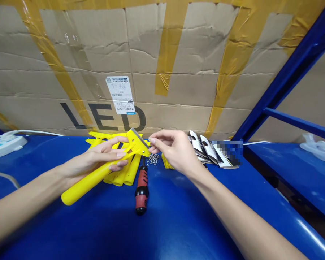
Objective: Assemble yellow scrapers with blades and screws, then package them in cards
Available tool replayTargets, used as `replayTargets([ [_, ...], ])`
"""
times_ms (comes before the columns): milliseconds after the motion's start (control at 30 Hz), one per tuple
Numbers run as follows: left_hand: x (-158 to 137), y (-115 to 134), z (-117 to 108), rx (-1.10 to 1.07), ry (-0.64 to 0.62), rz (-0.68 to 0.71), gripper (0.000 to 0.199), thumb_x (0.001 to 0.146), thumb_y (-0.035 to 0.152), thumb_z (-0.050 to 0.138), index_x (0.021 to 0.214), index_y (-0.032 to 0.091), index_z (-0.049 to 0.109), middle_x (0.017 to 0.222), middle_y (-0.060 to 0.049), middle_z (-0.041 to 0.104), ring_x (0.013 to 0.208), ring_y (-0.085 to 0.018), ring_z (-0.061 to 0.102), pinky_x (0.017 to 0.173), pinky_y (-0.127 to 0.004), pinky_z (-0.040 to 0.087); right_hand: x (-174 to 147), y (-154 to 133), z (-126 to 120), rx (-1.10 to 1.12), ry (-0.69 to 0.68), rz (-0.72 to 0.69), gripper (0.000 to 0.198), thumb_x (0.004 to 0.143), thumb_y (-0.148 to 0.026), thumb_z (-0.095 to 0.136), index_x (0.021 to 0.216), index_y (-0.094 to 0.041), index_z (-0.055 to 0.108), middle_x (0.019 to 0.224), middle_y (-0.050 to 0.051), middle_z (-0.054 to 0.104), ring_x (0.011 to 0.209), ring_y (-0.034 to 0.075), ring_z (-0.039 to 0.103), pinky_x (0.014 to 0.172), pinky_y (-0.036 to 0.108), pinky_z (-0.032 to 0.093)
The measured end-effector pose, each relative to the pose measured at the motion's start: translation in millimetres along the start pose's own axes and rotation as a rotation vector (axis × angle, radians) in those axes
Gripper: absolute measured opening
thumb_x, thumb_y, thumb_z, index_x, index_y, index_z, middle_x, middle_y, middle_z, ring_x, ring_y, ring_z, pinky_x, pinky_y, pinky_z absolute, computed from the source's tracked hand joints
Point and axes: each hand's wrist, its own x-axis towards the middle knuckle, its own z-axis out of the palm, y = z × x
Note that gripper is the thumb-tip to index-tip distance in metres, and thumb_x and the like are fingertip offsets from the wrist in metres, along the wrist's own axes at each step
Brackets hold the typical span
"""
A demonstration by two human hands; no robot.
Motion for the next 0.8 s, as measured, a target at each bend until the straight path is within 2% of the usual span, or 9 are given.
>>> replayTargets([
  [133,-0.5,-0.3,4.2,0.002,-0.019,-0.006,0.042,0.084,0.012,0.073,0.12,0.021,0.051,0.074,0.0,0.058,0.061,-0.009,0.054,0.056,-0.018,0.042,-1.7,-4.9,1.5,0.045,-0.047,0.04,0.03,0.077,-0.039,0.082,0.092,-0.015,0.074,0.078,0.008,0.077,0.075,0.022,0.076,0.076,0.037,0.063],
  [267,-1.9,-1.3,5.9,0.028,-0.047,-0.022,0.04,0.087,0.013,0.07,0.12,0.021,0.048,0.074,0.0,0.057,0.063,-0.009,0.052,0.057,-0.018,0.041,-3.3,-11.8,5.2,0.104,-0.092,-0.007,0.024,0.081,-0.034,0.08,0.092,-0.016,0.069,0.079,0.006,0.076,0.073,0.018,0.075,0.07,0.032,0.061],
  [400,-2.4,-2.2,6.6,0.03,-0.072,-0.032,0.037,0.09,0.013,0.067,0.12,0.022,0.047,0.075,0.0,0.057,0.063,-0.009,0.051,0.059,-0.018,0.041,-3.7,-14.2,7.4,0.073,-0.112,-0.026,0.019,0.082,-0.032,0.078,0.088,-0.016,0.067,0.077,0.004,0.073,0.068,0.016,0.07,0.066,0.029,0.057],
  [567,-3.0,-0.7,10.9,0.002,-0.076,-0.055,0.038,0.088,0.014,0.069,0.118,0.023,0.047,0.075,0.001,0.056,0.062,-0.008,0.052,0.058,-0.018,0.04,-2.8,-11.0,11.4,-0.156,-0.063,-0.19,0.009,0.084,-0.028,0.076,0.086,-0.019,0.075,0.087,0.004,0.07,0.081,0.017,0.062,0.073,0.032,0.049],
  [700,-5.1,0.7,14.5,-0.015,-0.076,-0.084,0.043,0.088,0.015,0.071,0.122,0.023,0.046,0.073,0.002,0.055,0.059,-0.008,0.053,0.056,-0.017,0.039,-2.0,-7.1,17.1,-0.202,0.001,-0.23,0.007,0.084,-0.026,0.075,0.086,-0.019,0.076,0.084,0.002,0.064,0.07,0.014,0.051,0.064,0.03,0.041],
  [800,-5.6,0.9,15.5,-0.021,-0.081,-0.088,0.04,0.09,0.013,0.067,0.122,0.022,0.046,0.072,0.002,0.055,0.059,-0.008,0.053,0.055,-0.017,0.04,-1.9,-4.3,18.5,-0.185,0.016,-0.231,0.008,0.085,-0.027,0.074,0.087,-0.019,0.075,0.085,0.002,0.064,0.068,0.013,0.049,0.062,0.03,0.039],
])
